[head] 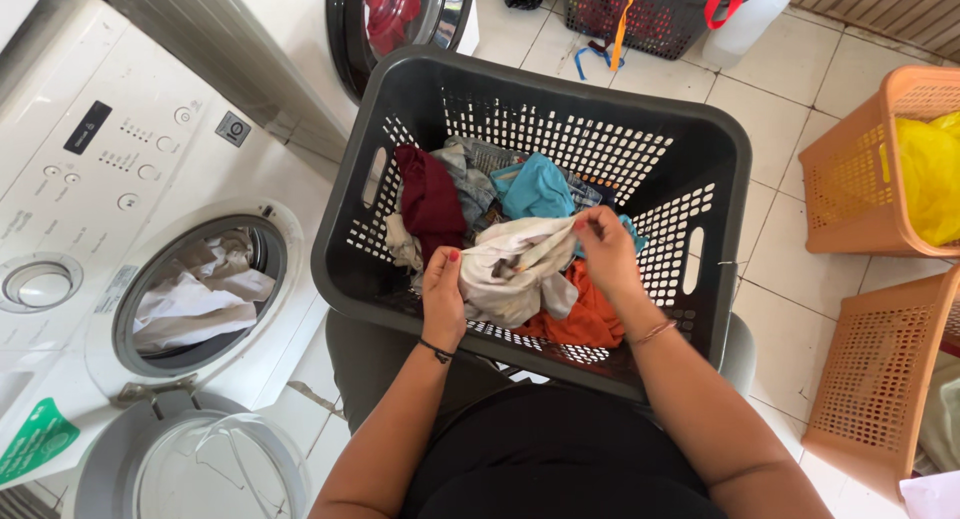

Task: The person sorts various items of clothing from a laundry basket and places selected pieces into a front-loading washing machine.

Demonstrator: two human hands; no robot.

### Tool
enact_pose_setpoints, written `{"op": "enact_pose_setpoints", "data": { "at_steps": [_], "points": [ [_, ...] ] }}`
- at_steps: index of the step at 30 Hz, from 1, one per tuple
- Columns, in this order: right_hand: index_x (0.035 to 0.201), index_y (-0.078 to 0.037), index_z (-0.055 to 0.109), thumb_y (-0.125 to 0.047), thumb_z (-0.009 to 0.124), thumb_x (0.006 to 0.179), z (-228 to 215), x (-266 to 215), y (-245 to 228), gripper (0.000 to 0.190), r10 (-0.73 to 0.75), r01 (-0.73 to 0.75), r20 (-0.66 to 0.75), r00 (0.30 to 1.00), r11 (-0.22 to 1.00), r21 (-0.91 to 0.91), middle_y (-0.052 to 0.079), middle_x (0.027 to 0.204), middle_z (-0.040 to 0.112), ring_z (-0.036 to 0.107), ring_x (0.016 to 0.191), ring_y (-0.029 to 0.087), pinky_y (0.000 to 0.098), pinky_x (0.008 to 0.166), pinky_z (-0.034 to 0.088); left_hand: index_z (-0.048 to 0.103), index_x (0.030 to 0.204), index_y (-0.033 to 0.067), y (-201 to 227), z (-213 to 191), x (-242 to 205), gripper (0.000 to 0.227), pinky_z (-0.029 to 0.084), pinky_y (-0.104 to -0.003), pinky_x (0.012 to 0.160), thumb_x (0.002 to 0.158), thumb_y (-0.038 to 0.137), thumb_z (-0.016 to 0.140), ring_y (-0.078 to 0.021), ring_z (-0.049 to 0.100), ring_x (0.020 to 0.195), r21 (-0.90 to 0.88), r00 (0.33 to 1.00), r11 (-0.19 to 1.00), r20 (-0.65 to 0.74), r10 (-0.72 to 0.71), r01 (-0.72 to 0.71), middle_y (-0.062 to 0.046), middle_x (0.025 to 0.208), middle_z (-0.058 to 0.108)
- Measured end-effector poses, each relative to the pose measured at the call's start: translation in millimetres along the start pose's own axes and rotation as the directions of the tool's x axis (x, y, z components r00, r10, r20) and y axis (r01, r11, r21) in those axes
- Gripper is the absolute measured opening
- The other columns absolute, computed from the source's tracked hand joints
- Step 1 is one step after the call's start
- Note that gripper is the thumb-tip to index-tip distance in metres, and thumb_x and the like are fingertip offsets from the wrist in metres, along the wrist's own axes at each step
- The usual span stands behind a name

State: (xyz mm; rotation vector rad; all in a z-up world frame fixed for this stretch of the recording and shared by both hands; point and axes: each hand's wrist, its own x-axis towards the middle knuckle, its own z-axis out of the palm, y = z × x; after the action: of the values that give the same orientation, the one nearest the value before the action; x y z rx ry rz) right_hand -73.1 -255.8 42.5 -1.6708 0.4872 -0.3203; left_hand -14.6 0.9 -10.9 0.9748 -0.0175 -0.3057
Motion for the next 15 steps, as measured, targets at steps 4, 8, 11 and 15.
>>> {"op": "enact_pose_setpoints", "data": {
  "at_steps": [4,8,11,15],
  "points": [
    [0.11,-0.005,0.066,-0.006,0.068,0.092,11,-27,-32,0.018,-0.629,0.637,0.15,0.763,0.69,-0.345,0.011,0.103,0.07,0.068,0.088,0.023,0.0339,0.074,0.055,0.062,0.099,0.0064,1,4,-1,0.019,0.034,-0.018,0.064,0.109,0.02,0.056,0.0,0.043,0.073,0.041,0.998,0.999,0.06,-0.031,0.028,0.007,0.082,0.055],
    [0.104,-0.012,0.072,-0.014,0.069,0.09,28,-45,-43,0.014,-0.528,0.692,0.465,0.711,0.646,-0.324,0.006,0.1,0.074,0.071,0.087,0.027,0.0377,0.072,0.058,0.061,0.099,0.0057,3,8,-3,0.017,0.039,-0.018,0.07,0.108,0.018,0.054,-0.0012,0.048,0.079,0.066,0.987,0.997,0.146,-0.06,0.051,0.006,0.087,0.058],
    [0.106,-0.015,0.075,-0.023,0.068,0.089,36,-47,-36,0.02,-0.272,0.621,0.6,0.752,0.595,-0.509,0.005,0.094,0.074,0.071,0.083,0.027,0.0413,0.068,0.056,0.061,0.099,0.0052,5,9,-6,0.017,0.036,-0.018,0.068,0.109,0.017,0.054,-0.0009,0.044,0.077,0.098,0.982,0.994,0.181,-0.061,0.044,0.007,0.086,0.055],
    [0.09,-0.018,0.078,-0.03,0.063,0.09,32,-43,-23,0.019,-0.157,0.604,0.62,0.768,0.498,-0.622,0.001,0.094,0.075,0.073,0.087,0.024,0.0409,0.069,0.057,0.061,0.098,0.0046,5,12,-4,0.015,0.039,-0.018,0.075,0.107,0.015,0.054,-0.0015,0.045,0.083,0.071,0.978,0.997,0.206,-0.001,-0.014,0.006,0.09,0.056]
  ]
}}
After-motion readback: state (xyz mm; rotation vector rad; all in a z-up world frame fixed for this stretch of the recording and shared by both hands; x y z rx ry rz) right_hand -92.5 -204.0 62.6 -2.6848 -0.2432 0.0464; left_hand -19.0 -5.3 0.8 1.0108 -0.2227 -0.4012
